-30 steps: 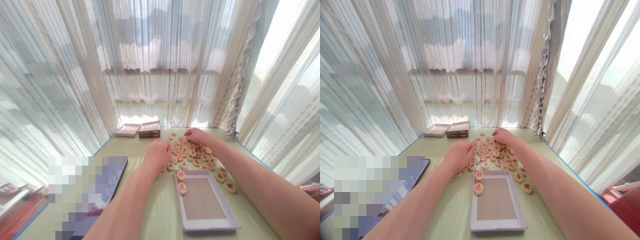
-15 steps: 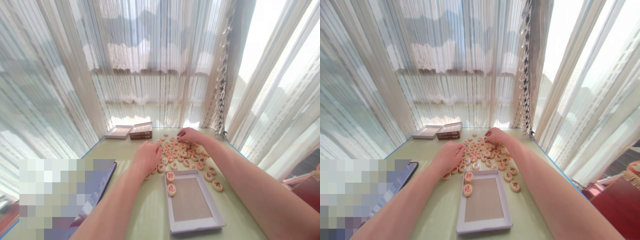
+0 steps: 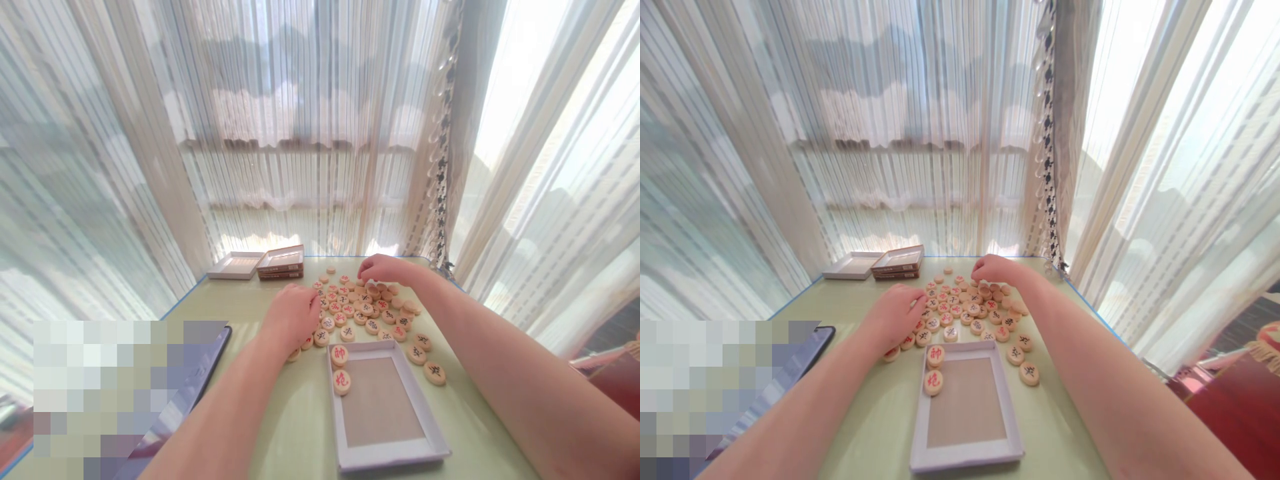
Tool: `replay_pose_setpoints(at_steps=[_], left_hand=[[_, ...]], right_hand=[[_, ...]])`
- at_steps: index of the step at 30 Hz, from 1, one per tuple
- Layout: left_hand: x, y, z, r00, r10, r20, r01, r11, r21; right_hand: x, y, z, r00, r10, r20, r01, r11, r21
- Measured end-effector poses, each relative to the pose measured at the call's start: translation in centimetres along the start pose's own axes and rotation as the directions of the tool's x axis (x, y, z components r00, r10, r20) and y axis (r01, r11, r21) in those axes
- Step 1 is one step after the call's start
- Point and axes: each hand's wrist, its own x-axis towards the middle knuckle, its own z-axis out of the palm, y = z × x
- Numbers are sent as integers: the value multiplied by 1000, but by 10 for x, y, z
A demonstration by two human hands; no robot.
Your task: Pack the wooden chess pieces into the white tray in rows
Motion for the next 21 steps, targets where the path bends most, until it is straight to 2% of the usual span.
replay_pose_setpoints(at_steps=[4,7,9,13,16,21], left_hand=[[0,1,-1,1000,-10,-3,10,1000,2],[0,1,-2,1000,-7,5,7,1000,-1],[-1,1,-3,1000,-4,7,4,1000,2],[0,0,-2,1000,0,1,0,1000,2],[0,0,-3,1000,-5,12,5,1000,6],[0,2,-5,1000,-9,23,9,1000,6]], right_hand=[[-8,-2,-12,994,38,101,-31,997,-69],[-16,-11,-19,970,93,225,-37,970,-240],[-20,-17,-19,957,139,254,-58,952,-302],[-20,-20,-17,957,139,254,-79,970,-231],[-15,-16,-15,972,108,210,-77,985,-153],[-6,-10,-8,999,28,-33,-32,990,-134]])
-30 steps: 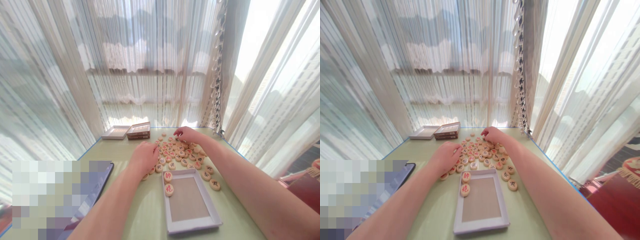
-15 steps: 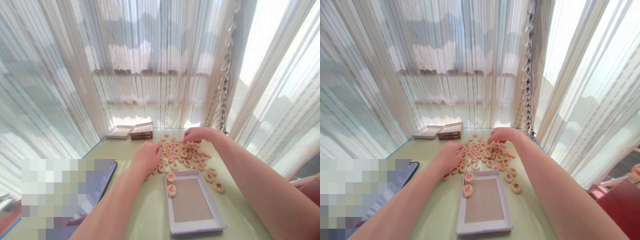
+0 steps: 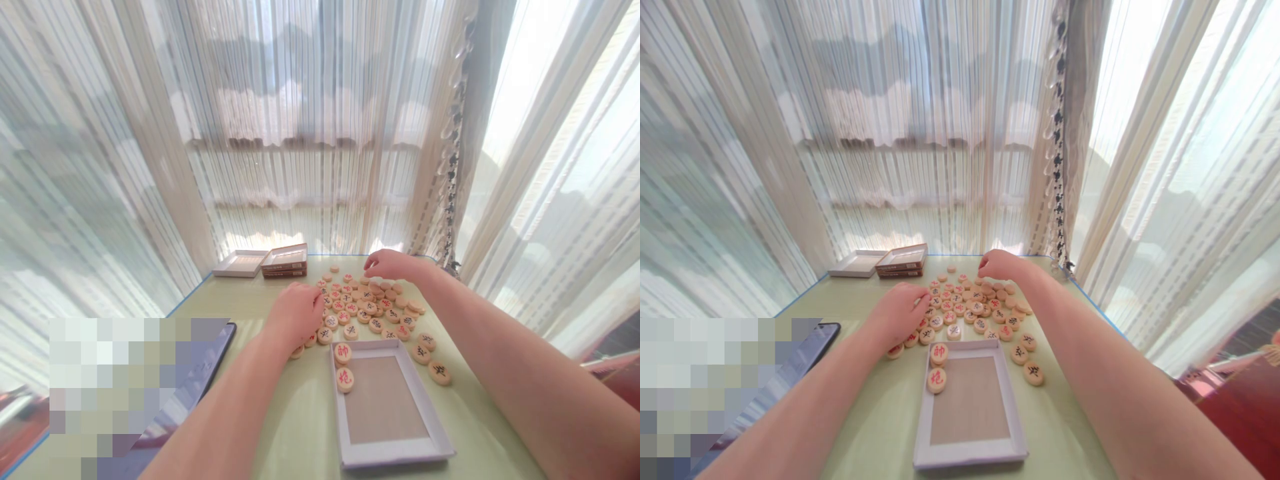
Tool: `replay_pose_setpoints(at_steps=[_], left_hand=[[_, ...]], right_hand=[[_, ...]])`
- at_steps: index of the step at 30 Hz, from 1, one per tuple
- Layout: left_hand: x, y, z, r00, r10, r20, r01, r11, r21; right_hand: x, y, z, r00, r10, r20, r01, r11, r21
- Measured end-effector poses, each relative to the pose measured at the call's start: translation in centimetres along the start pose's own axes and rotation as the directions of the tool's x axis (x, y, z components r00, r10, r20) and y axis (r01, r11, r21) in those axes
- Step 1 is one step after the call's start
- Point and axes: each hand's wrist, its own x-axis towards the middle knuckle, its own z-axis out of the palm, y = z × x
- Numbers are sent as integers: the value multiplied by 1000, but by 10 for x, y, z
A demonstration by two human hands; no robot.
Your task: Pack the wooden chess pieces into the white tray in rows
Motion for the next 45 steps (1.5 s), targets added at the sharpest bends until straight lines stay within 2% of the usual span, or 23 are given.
replay_pose_setpoints(at_steps=[8,12,17,20,24,32,37,41,45], left_hand=[[0,1,-1,1000,-7,9,6,1000,13],[1,0,-1,1000,4,10,-4,1000,12],[1,-1,0,1000,16,4,-16,1000,24],[1,-2,1,1000,20,12,-20,999,33],[0,-1,0,1000,19,25,-20,999,40],[0,1,-1,999,14,39,-15,999,47],[0,0,0,999,27,34,-29,998,53],[0,0,-1,999,33,30,-35,999,42],[0,1,-2,999,18,44,-20,999,38]], right_hand=[[8,3,24,997,-53,-59,57,997,58],[8,1,23,993,-99,-70,106,990,94],[3,0,5,995,-103,5,101,981,166],[0,1,-4,998,-42,41,40,998,53],[-3,4,-4,977,42,207,-31,998,-58],[-4,1,-1,960,27,278,-55,994,91],[-4,0,-3,981,-1,193,-23,992,124],[3,12,1,995,41,92,-56,985,161],[12,27,4,999,19,-51,-13,994,112]])
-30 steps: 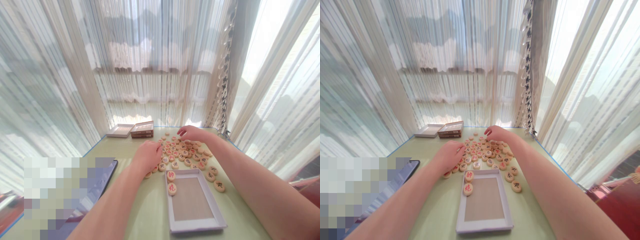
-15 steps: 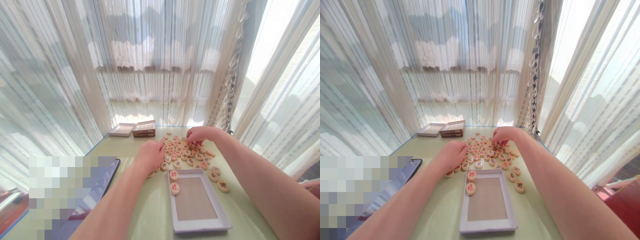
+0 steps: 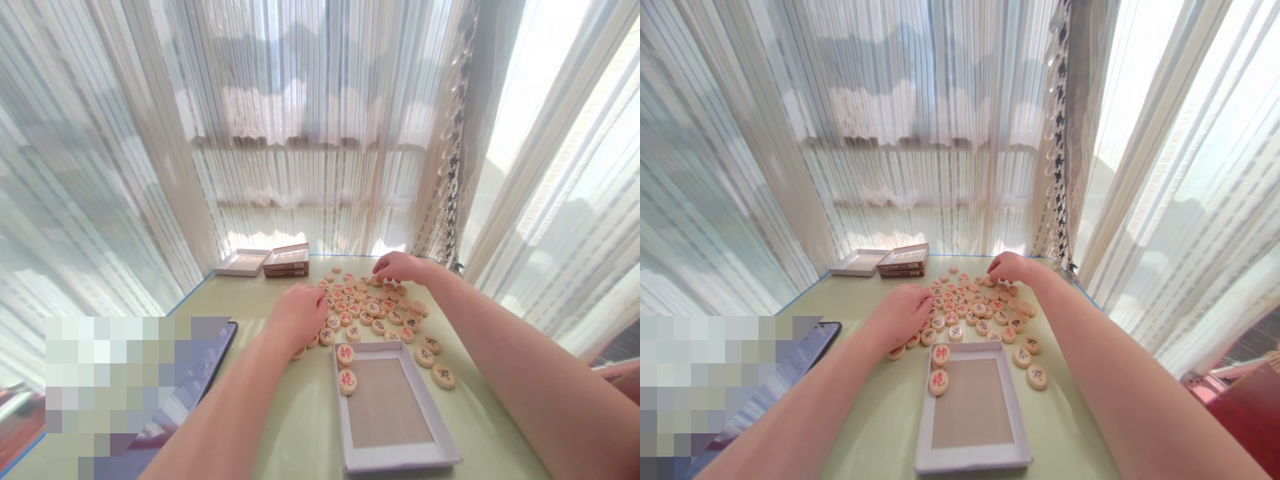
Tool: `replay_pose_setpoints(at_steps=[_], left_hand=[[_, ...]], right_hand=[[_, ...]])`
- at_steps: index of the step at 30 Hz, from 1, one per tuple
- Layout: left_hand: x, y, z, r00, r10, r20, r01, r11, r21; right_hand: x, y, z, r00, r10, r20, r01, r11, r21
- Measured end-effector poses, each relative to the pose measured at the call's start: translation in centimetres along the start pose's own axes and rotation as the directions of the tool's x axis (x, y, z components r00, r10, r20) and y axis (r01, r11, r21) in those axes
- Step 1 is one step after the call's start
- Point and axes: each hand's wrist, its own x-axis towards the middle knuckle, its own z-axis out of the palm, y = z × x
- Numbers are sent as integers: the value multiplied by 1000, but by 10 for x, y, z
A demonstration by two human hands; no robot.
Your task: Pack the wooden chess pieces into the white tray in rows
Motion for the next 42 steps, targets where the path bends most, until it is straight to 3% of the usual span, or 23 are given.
replay_pose_setpoints(at_steps=[4,6,13,23,29,35,39,42], left_hand=[[0,0,1,1000,-4,1,4,1000,-4],[0,-1,2,1000,3,-4,-3,1000,-5],[1,-2,3,999,29,-14,-29,999,-15],[1,-3,4,1000,26,-1,-26,999,-30],[1,-3,4,999,31,9,-31,999,-26],[0,-2,3,999,34,10,-34,999,-33],[1,-2,4,1000,23,-4,-23,999,-47],[4,-4,5,995,-72,-65,62,988,-143]], right_hand=[[10,14,4,980,-17,-197,3,998,-68],[15,21,7,970,-35,-241,9,994,-108],[21,26,14,980,-105,-166,75,981,-181],[11,14,20,977,-150,-152,136,985,-103],[15,17,24,973,-128,-194,107,988,-115],[8,11,14,952,-140,-271,122,989,-84],[7,12,11,979,-138,-149,127,989,-78],[10,14,12,989,-128,-70,123,990,-71]])
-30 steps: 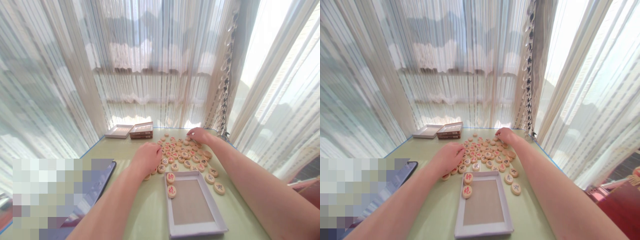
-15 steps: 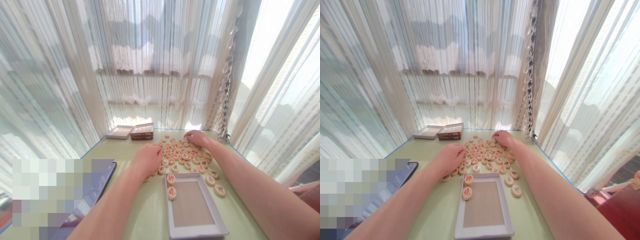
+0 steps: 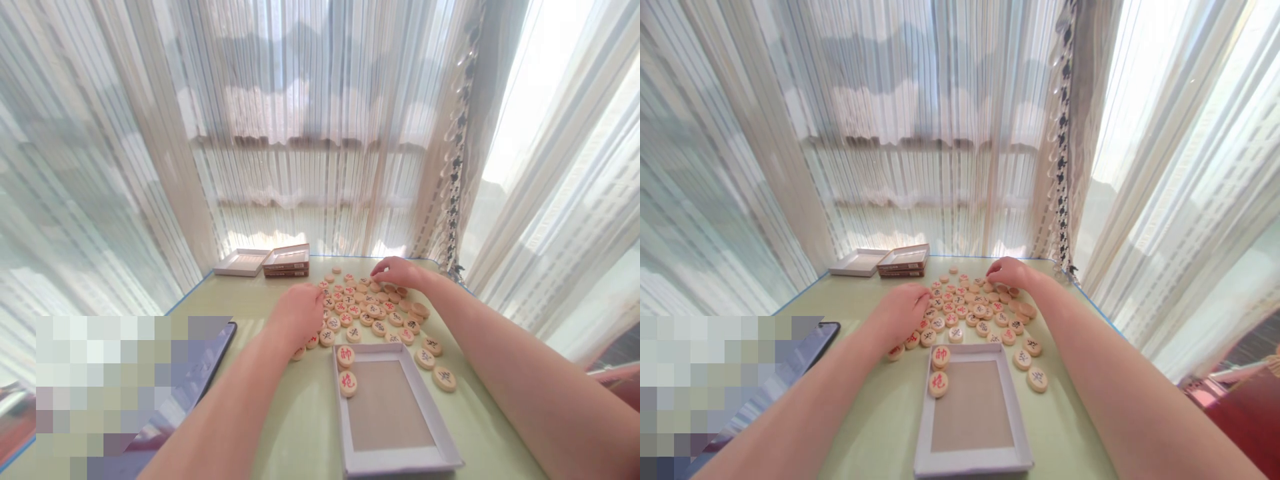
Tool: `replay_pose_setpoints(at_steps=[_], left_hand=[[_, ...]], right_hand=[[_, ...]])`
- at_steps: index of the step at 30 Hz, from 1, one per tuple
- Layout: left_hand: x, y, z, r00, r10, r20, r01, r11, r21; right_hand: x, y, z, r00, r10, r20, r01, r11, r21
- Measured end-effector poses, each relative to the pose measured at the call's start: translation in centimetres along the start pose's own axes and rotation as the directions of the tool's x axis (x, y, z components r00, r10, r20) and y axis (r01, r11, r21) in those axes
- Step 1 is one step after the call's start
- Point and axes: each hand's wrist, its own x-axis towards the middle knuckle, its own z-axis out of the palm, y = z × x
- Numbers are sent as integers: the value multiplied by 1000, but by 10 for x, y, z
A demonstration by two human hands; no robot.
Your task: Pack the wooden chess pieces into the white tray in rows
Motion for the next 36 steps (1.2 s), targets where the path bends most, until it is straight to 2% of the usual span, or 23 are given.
replay_pose_setpoints(at_steps=[2,4,6,8,10,13,18,22,28,36], left_hand=[[3,-3,-1,989,-102,-103,89,989,-122],[6,-7,-2,951,-248,-187,184,935,-304],[9,-12,-3,894,-405,-192,254,811,-528],[12,-17,-3,854,-498,-152,267,668,-694],[13,-21,-2,838,-529,-133,252,592,-766],[14,-25,0,818,-560,-129,254,554,-793],[16,-27,-2,756,-637,-150,233,476,-848],[15,-27,-5,729,-646,-226,250,559,-790],[13,-24,-7,741,-617,-265,293,653,-699],[11,-18,-11,788,-556,-265,298,721,-625]], right_hand=[[1,2,1,1000,4,25,-5,1000,5],[2,4,2,999,7,43,-7,1000,8],[2,6,2,998,11,60,-12,1000,11],[2,8,3,996,19,86,-21,1000,19],[2,9,3,993,23,119,-28,999,38],[0,8,2,985,26,172,-40,996,80],[-3,3,-1,987,35,155,-52,993,110],[-5,-4,-3,992,8,125,-17,997,74],[-6,-10,-2,998,-12,58,8,998,57],[-10,-13,0,981,24,192,-52,988,143]])
